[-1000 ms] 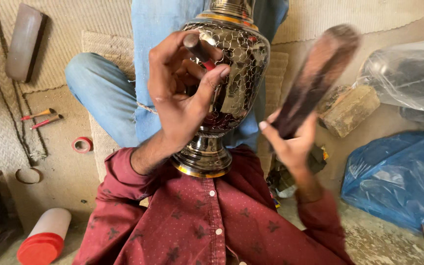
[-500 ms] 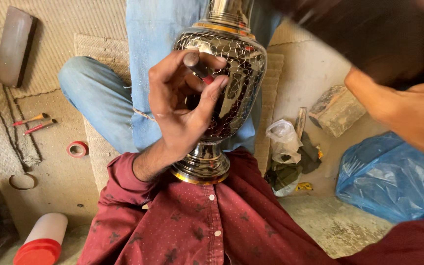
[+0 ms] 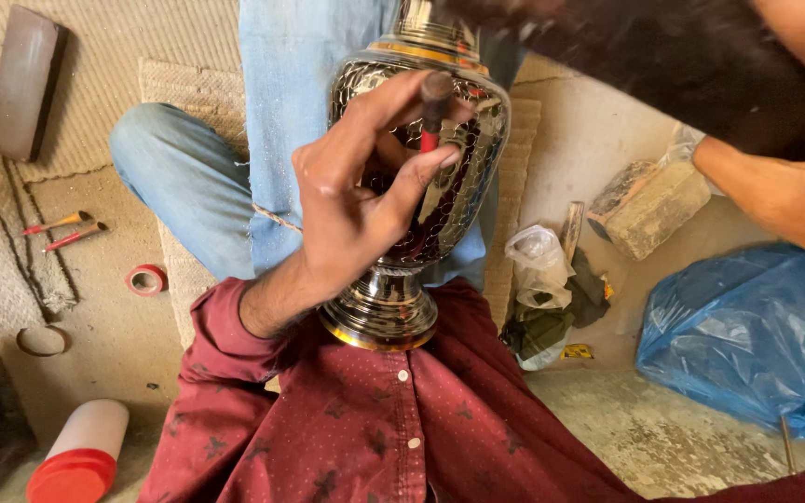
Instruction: The person sits cross-legged on the floor with a silver metal vase held between their legs. They hold a red-handled punch against the vase surface and strike it with a wooden mallet, working the patterned areas of the vase and repositioning the punch repeatedly.
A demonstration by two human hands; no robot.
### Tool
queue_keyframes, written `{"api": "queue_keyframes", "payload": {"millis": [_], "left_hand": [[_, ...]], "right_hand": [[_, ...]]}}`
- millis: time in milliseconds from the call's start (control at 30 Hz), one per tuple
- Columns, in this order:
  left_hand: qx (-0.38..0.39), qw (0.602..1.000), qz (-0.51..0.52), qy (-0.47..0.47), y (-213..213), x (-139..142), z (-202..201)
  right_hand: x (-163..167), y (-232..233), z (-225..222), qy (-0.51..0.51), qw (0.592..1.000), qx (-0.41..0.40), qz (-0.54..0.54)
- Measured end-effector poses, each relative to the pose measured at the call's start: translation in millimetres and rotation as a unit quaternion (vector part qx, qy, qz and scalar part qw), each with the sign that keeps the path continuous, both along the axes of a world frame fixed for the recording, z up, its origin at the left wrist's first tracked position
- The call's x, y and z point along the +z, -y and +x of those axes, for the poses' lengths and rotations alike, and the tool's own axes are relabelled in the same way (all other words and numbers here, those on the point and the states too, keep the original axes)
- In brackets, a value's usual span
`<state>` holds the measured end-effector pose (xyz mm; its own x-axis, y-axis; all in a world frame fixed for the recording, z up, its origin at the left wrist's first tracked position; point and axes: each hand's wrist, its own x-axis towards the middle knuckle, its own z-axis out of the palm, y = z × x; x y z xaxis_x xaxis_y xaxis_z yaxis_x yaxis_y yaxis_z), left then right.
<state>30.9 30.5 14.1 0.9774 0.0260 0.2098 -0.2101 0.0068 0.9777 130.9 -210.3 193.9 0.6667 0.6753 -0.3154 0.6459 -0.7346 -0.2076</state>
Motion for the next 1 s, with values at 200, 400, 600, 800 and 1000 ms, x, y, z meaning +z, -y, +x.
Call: {"api": "queue_keyframes", "payload": {"millis": [200,400,600,800,1000], "left_hand": [[-0.051,0.997,0.048,0.021,-6.4,6.6,11.2],[-0.112,0.990,0.075,0.051,-16.3,16.0,23.0],[-0.187,0.975,0.069,0.101,-23.1,20.7,36.1],[-0.247,0.959,0.083,0.113,-24.6,20.1,46.1],[-0.257,0.952,0.075,0.146,-27.4,19.3,49.0]], "right_hand": [[-11.2,28.3,-13.0,-0.004,0.999,-0.039,0.034],[-33.5,52.1,-38.5,-0.052,0.967,-0.236,0.081],[-41.1,52.0,-61.2,0.043,0.983,-0.160,0.084],[-65.2,57.3,-84.3,0.017,0.948,-0.220,0.228],[-73.0,71.5,-118.7,-0.037,0.840,-0.397,0.368]]}}
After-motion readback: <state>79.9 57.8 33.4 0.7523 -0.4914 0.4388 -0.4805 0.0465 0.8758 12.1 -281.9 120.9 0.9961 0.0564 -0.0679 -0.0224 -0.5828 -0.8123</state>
